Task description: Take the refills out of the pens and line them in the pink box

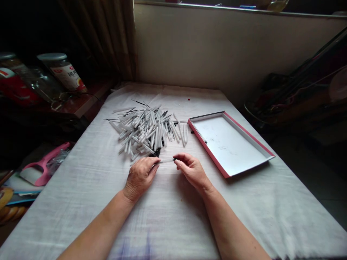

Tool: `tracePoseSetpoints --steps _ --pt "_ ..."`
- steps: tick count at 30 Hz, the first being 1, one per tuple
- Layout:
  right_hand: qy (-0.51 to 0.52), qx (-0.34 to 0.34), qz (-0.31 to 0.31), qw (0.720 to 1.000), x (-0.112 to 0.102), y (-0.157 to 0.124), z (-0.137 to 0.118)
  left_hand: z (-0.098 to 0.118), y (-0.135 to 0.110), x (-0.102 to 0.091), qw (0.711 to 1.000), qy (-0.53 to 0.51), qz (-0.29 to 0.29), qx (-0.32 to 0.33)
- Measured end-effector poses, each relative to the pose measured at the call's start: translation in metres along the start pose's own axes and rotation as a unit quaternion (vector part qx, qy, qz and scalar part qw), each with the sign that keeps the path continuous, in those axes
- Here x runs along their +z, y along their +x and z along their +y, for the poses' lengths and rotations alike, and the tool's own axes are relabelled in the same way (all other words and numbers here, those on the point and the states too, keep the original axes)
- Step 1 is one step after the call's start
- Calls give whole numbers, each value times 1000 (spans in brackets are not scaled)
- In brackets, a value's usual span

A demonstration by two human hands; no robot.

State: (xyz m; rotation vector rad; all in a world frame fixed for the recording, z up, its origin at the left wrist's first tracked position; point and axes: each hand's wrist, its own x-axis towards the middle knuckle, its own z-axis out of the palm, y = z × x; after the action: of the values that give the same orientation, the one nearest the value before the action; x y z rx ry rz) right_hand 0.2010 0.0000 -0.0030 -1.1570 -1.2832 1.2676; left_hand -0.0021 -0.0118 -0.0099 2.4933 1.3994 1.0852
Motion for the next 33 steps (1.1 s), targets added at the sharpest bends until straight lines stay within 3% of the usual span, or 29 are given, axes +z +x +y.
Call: tracePoseSetpoints --steps 5,11,15,21,26,33 --pt "-87 -51 -5 995 -4 -2 4 0 0 -1 1000 -5 -7 4" --pt "-268 -126 -13 955 -9 -2 -3 0 0 -1 1000 2 -6 15" --pt "-333 -111 -4 936 -8 -2 -2 2 -1 1 1000 1 -7 19" --pt "-252 -50 -11 966 -12 -3 1 3 0 1 1000 -5 -8 14" --pt "-152 -57 -48 986 -15 -2 3 0 0 -1 1000 -12 -10 5" --pt "-249 -61 -53 965 -13 -2 -3 2 -1 0 1000 -26 -16 6"
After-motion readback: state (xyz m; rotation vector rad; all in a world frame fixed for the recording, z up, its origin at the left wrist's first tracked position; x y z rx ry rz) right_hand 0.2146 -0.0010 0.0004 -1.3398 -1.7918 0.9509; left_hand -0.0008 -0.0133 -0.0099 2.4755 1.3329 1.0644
